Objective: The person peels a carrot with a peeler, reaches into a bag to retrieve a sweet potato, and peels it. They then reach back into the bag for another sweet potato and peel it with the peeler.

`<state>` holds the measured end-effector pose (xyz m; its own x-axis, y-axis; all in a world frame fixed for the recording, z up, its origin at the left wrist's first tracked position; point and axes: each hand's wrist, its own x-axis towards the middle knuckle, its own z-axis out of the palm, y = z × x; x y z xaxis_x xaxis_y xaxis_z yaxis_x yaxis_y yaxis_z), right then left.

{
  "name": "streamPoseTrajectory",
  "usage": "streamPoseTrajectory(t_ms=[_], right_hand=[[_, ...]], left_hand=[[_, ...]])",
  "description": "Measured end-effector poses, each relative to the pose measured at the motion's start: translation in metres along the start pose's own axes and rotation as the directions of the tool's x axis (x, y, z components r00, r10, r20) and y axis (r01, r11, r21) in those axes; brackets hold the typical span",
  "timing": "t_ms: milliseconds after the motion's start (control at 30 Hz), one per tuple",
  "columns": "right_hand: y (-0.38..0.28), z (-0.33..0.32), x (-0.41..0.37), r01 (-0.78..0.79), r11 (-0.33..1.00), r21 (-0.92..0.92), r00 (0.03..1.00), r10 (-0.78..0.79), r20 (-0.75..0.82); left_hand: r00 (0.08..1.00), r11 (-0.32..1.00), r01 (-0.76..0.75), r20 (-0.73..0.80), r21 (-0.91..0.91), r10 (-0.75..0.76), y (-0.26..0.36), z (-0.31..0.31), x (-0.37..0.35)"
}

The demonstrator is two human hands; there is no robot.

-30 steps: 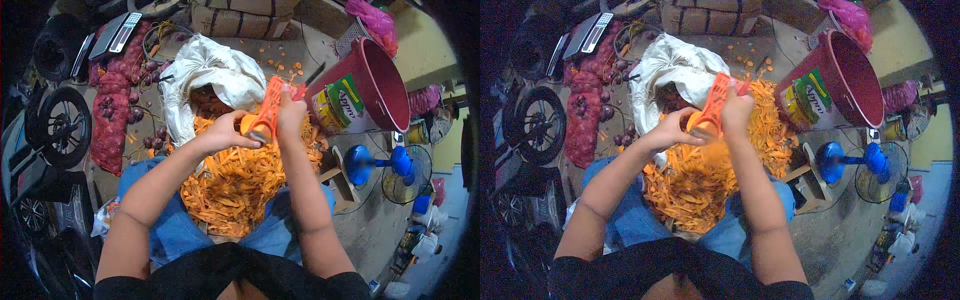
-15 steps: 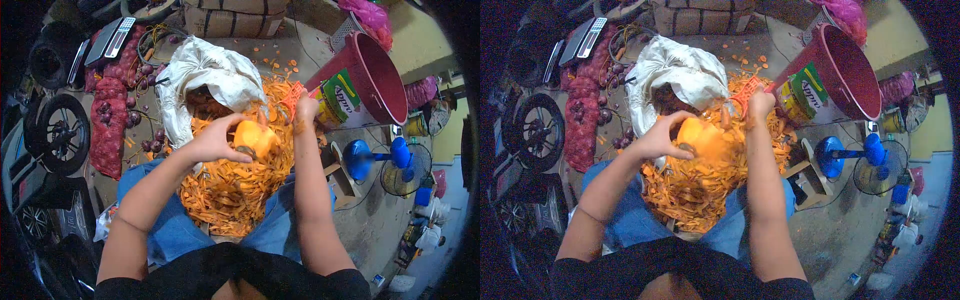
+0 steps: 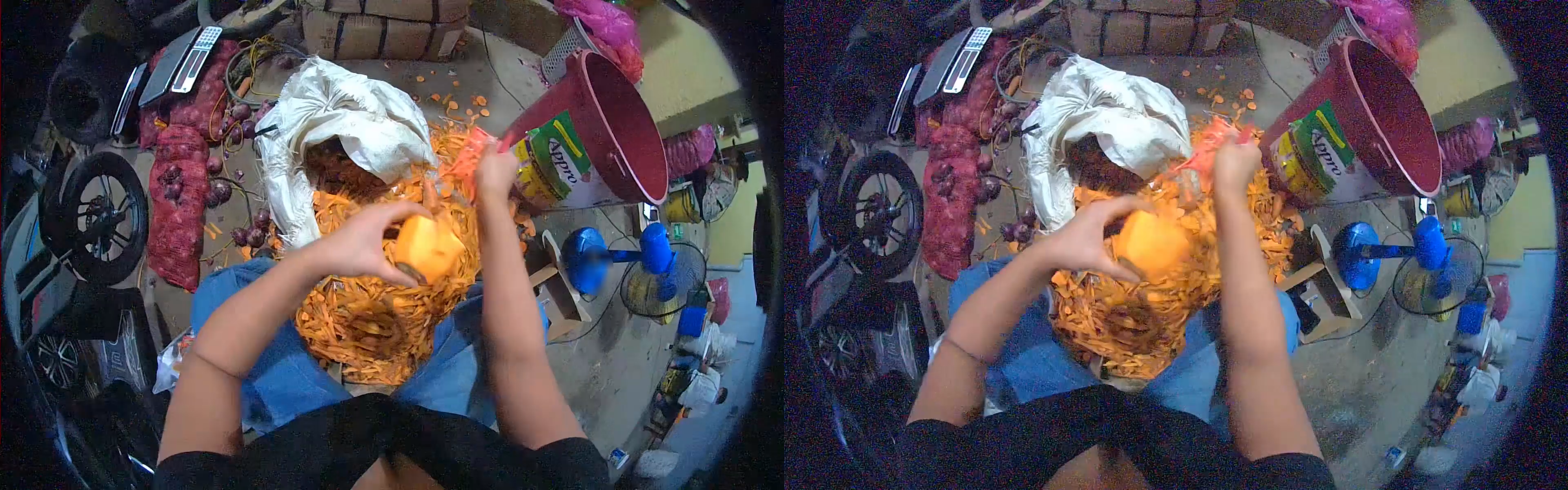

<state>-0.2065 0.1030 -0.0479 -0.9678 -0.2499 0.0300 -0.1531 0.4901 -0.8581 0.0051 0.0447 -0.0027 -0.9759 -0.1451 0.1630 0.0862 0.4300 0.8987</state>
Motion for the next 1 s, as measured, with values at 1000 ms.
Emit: streamPoseTrajectory(t_ms=[1000], right_hand=[[-0.002, 0.006, -0.001, 0.053, 0.992, 0.115, 0.999, -0.052, -0.006]], left_hand=[[0.991, 0.988, 0.125, -0.037, -0.086, -0.129, 0.002, -0.008, 0.002]])
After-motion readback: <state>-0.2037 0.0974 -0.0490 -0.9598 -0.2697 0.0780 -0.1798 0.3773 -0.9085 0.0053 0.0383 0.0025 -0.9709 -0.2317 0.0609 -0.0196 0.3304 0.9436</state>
